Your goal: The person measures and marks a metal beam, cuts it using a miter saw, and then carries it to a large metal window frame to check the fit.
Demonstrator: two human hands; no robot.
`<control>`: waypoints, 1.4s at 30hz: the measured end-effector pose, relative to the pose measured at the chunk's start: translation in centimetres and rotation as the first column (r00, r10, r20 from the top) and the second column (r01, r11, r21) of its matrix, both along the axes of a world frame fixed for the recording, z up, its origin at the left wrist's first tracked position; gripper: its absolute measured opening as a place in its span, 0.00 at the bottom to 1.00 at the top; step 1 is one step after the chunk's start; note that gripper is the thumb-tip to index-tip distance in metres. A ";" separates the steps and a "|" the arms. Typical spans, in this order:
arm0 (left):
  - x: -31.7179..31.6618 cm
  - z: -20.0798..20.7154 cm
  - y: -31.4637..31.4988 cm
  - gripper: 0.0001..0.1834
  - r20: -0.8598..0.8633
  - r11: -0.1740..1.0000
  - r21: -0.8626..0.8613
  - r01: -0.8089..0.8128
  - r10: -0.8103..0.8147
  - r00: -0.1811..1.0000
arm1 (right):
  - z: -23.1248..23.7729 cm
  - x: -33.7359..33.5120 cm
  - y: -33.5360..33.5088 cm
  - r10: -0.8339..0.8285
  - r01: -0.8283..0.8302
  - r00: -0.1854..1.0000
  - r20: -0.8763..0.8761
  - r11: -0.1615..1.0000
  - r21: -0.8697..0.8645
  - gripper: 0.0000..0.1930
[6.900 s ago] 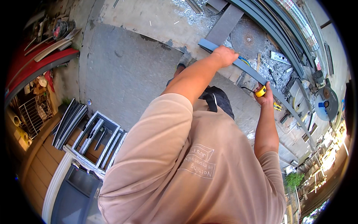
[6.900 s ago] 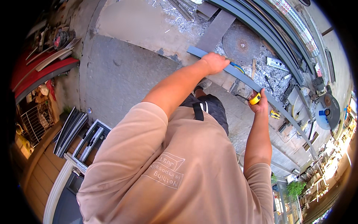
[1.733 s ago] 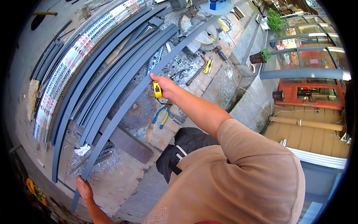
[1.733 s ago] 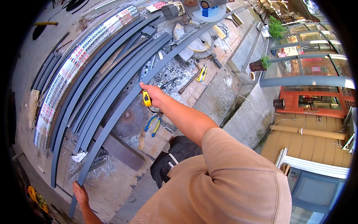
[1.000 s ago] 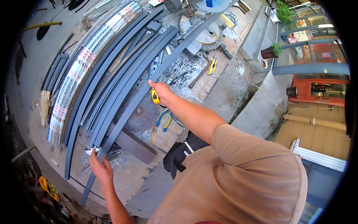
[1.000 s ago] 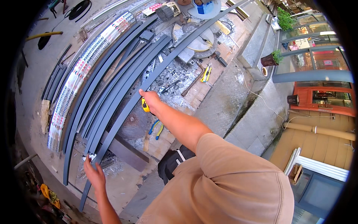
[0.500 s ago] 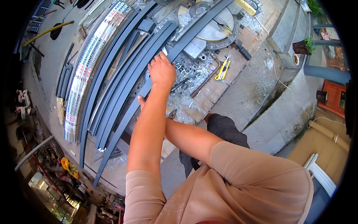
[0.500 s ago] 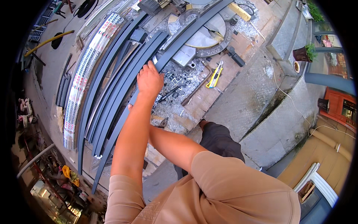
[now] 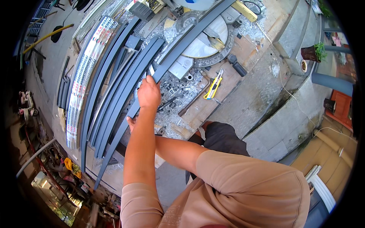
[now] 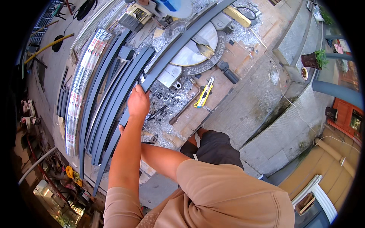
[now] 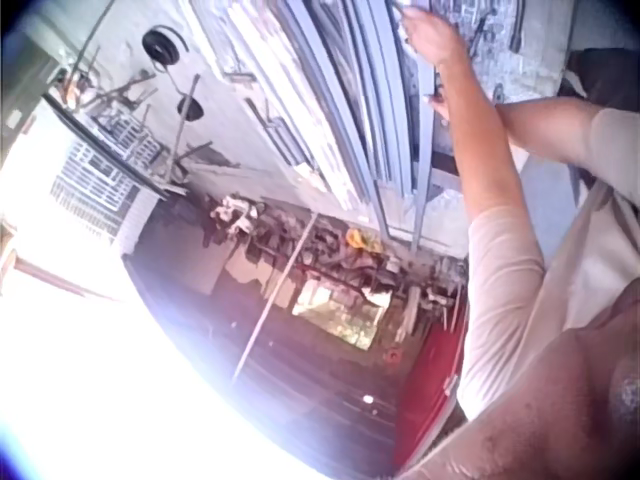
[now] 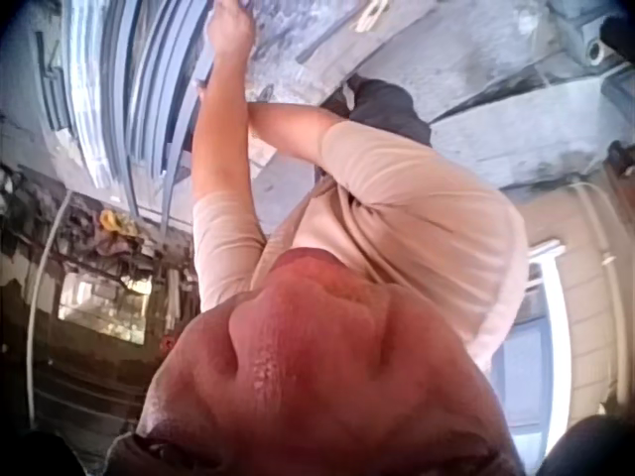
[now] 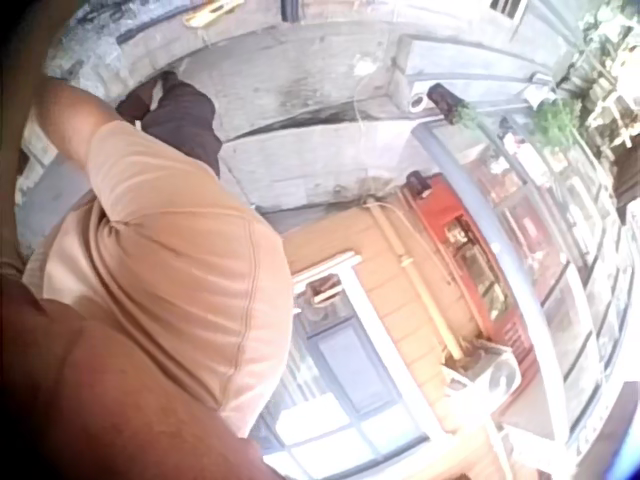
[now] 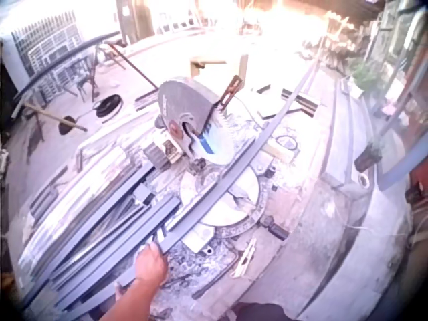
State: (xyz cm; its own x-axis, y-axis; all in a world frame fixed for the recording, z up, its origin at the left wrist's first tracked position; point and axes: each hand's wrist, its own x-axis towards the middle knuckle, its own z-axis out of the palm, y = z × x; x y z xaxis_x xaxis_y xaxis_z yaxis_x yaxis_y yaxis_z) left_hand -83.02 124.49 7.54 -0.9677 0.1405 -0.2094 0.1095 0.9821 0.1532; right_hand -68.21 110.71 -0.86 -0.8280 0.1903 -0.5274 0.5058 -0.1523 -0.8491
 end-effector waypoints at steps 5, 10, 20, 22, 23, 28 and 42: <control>0.3 -0.9 -1.0 0.20 -0.013 1.000 0.003 -0.023 0.023 1.000 | 3.6 0.7 13.0 0.753 -0.716 0.647 0.119 0.654 -0.244 0.34; -0.1 -0.6 0.0 0.20 -0.002 1.000 0.008 -0.013 0.013 1.000 | 9.8 -1.8 34.2 0.805 -0.723 0.558 0.202 0.591 -0.356 0.32; -0.3 -0.7 -0.3 0.19 -0.028 1.000 0.004 -0.015 0.015 0.999 | 14.1 -30.2 66.2 0.080 -0.122 0.970 0.230 0.977 0.173 0.21; 0.2 -0.5 -0.2 0.20 -0.006 0.998 -0.013 -0.059 0.059 0.998 | 13.7 -36.6 68.1 0.054 -0.132 0.962 0.267 0.950 0.283 0.23; 0.0 -0.5 -0.2 0.20 -0.004 0.998 -0.012 -0.069 0.069 0.998 | 12.6 -39.7 69.4 0.014 -0.108 0.962 0.271 0.936 0.334 0.24; -0.9 -0.2 0.2 0.23 0.029 0.998 -0.004 -0.068 0.068 0.997 | 5.3 -48.9 75.9 -0.072 0.053 0.974 0.214 0.994 0.091 0.22; -0.2 1.3 0.3 0.19 0.063 0.993 -0.010 -0.121 0.121 0.991 | 5.7 -50.3 75.7 -0.096 0.127 0.936 0.338 0.989 -0.070 0.13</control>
State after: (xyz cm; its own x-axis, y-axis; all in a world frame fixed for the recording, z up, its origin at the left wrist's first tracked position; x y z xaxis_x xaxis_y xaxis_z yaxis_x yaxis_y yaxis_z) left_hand -83.22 124.75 8.81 -0.9623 0.0220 -0.2711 -0.0198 0.9884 0.1504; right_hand -118.48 186.43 4.80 -0.5778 0.2109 -0.7884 0.7329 -0.2911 -0.6150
